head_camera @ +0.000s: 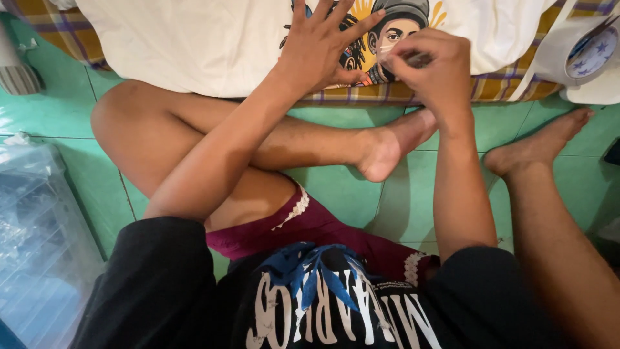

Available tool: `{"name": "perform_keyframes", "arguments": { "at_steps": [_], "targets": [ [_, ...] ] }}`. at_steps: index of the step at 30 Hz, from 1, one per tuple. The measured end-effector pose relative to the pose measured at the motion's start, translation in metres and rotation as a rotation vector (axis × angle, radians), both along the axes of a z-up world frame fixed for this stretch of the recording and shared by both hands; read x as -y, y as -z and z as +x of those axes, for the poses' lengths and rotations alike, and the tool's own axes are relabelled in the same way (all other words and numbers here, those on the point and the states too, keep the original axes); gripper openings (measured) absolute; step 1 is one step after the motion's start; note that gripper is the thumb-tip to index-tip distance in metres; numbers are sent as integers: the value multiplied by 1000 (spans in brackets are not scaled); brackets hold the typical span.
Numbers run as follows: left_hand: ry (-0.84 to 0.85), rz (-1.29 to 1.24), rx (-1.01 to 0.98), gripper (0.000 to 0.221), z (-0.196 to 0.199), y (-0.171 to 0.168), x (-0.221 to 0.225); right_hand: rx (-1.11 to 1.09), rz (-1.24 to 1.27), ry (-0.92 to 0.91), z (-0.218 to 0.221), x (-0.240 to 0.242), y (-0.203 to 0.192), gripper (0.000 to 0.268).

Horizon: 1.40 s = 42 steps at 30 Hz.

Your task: Smoothing a t-shirt on an ironing board and applying tape to secure a design.

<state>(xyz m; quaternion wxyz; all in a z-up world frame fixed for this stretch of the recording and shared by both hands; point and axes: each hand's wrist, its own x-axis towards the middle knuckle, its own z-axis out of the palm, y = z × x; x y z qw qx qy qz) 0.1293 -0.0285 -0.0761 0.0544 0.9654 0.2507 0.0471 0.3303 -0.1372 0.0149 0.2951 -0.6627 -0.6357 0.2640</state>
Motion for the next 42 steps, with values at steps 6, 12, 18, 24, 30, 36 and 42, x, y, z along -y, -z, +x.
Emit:
{"name": "perform_keyframes", "arguments": {
  "at_steps": [6,12,18,24,30,36,42],
  "targets": [
    [10,-21,-32,105,1,-1,-1,-145,6,211,24,2,-17,13],
    [-8,-69,29,102,1,3,1,100,-26,-54,1,-14,11,15],
    [2,-84,19,104,2,3,-1,587,143,-109,-5,-16,41,28],
    [-5,-97,14,104,1,-2,0,678,218,-118,1,-21,53,22],
    [11,-94,11,105,0,-5,-2,729,140,-125,3,-18,43,22],
    [23,-258,12,100,0,-12,-4,654,75,-303,2,-17,28,16],
    [51,-323,-1,107,-3,-40,-8,-27,136,-100,9,-11,-39,14]
  ]
}}
